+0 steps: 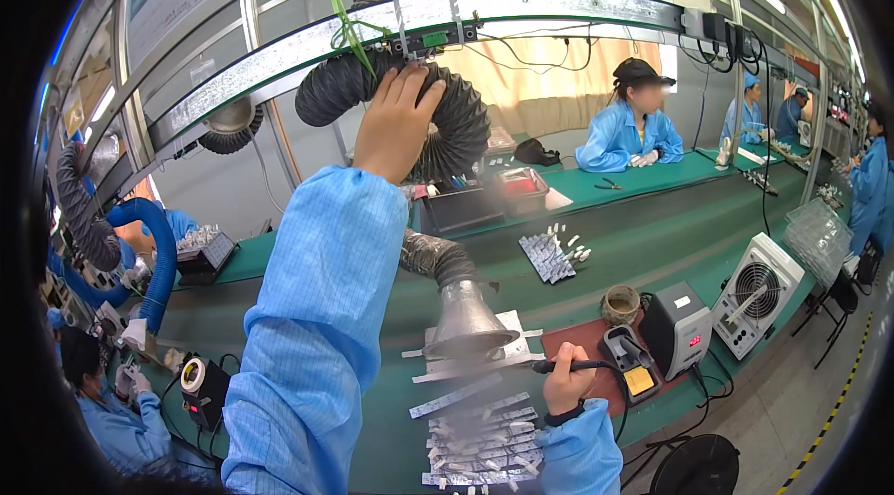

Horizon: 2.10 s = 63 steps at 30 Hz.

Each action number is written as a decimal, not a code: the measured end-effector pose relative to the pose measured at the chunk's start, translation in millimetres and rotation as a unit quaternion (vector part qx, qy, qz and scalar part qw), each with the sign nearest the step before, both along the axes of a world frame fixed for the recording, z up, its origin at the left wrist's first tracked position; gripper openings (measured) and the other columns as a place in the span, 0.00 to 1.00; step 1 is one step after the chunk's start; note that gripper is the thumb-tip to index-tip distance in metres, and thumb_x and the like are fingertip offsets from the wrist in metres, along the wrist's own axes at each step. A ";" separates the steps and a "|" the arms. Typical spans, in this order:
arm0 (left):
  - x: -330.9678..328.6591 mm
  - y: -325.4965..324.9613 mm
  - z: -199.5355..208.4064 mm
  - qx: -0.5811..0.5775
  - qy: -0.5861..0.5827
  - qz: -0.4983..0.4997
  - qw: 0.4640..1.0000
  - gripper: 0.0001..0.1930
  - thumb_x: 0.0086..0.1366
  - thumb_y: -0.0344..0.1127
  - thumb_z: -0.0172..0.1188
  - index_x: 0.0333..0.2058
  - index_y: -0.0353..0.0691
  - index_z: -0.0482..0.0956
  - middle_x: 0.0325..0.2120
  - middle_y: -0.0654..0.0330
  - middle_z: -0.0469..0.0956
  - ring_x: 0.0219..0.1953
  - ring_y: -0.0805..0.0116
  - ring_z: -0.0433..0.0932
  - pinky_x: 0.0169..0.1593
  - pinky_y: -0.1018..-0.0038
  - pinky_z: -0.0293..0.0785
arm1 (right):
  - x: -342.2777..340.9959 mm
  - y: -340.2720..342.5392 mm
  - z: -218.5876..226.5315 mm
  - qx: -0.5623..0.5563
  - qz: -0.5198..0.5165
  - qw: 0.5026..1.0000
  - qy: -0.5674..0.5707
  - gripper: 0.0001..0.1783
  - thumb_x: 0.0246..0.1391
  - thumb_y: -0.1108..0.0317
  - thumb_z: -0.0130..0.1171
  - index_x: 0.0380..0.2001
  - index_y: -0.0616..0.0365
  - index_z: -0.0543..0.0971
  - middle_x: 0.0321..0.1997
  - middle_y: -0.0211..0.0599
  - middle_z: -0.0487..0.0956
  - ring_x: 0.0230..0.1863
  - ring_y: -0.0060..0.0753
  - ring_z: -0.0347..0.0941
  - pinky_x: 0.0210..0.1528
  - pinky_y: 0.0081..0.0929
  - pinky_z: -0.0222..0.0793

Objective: The person solders wires onto circuit boards using a soldering iron, stacks the soldered boards on the table, and adjusts the overhead exhaust duct by hand.

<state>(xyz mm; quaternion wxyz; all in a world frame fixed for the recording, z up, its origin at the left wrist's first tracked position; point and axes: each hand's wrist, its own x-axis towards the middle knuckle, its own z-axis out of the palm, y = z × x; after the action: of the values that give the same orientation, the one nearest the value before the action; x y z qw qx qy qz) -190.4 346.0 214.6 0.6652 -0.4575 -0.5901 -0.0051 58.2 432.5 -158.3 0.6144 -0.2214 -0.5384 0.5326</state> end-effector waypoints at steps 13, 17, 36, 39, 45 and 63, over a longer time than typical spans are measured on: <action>6.4 -4.5 -18.2 0.080 -0.081 0.012 0.993 0.23 0.66 0.37 0.56 0.59 0.43 0.71 0.57 0.55 0.68 0.66 0.57 0.62 0.69 0.54 0.57 | -6.3 1.8 -5.0 0.055 -0.036 0.998 -0.008 0.23 0.69 0.61 0.52 0.18 0.56 0.66 0.15 0.23 0.65 0.15 0.13 0.57 0.16 0.19 0.49; 5.4 -0.5 -17.3 0.075 -0.076 0.052 0.993 0.23 0.67 0.38 0.54 0.60 0.43 0.70 0.59 0.55 0.68 0.67 0.57 0.61 0.69 0.54 0.56 | -2.4 1.6 -4.5 0.016 -0.004 1.000 -0.002 0.22 0.67 0.63 0.53 0.19 0.59 0.69 0.16 0.26 0.67 0.18 0.16 0.61 0.20 0.22 0.54; 16.3 -5.7 -19.0 0.029 -0.109 0.052 0.992 0.27 0.62 0.37 0.57 0.61 0.40 0.71 0.65 0.50 0.64 0.71 0.55 0.58 0.71 0.47 0.49 | 0.1 1.2 -3.5 -0.001 0.001 1.000 -0.004 0.21 0.66 0.64 0.54 0.18 0.62 0.72 0.16 0.29 0.71 0.20 0.19 0.64 0.24 0.25 0.60; 20.7 -12.7 -30.7 0.033 -0.093 0.036 0.995 0.28 0.60 0.36 0.60 0.60 0.42 0.71 0.64 0.50 0.65 0.70 0.55 0.59 0.71 0.47 0.50 | -2.3 2.1 -4.8 -0.002 0.005 1.000 0.001 0.20 0.65 0.65 0.55 0.18 0.62 0.71 0.16 0.29 0.71 0.20 0.19 0.64 0.24 0.25 0.60; 50.6 -43.8 -77.0 0.003 -0.150 -0.060 0.987 0.22 0.57 0.34 0.63 0.52 0.40 0.75 0.61 0.48 0.67 0.67 0.51 0.63 0.68 0.45 0.55 | -3.5 4.4 -6.6 0.003 -0.002 1.000 0.007 0.20 0.65 0.65 0.55 0.18 0.62 0.71 0.16 0.29 0.70 0.20 0.19 0.64 0.24 0.24 0.59; 123.1 -198.1 -339.3 -0.333 -0.718 -0.147 0.593 0.23 0.64 0.48 0.61 0.53 0.41 0.76 0.44 0.50 0.76 0.46 0.47 0.79 0.47 0.58 0.77 | -4.7 -4.7 8.0 0.052 -0.029 0.998 0.012 0.22 0.68 0.66 0.52 0.17 0.59 0.67 0.16 0.25 0.65 0.20 0.14 0.58 0.23 0.22 0.52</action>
<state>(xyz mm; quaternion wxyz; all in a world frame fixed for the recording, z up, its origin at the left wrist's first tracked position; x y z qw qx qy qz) -67.3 147.8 -124.7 -0.1826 -0.5761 -0.7618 -0.2332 53.5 427.7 -150.3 0.6471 -0.1983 -0.5513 0.4880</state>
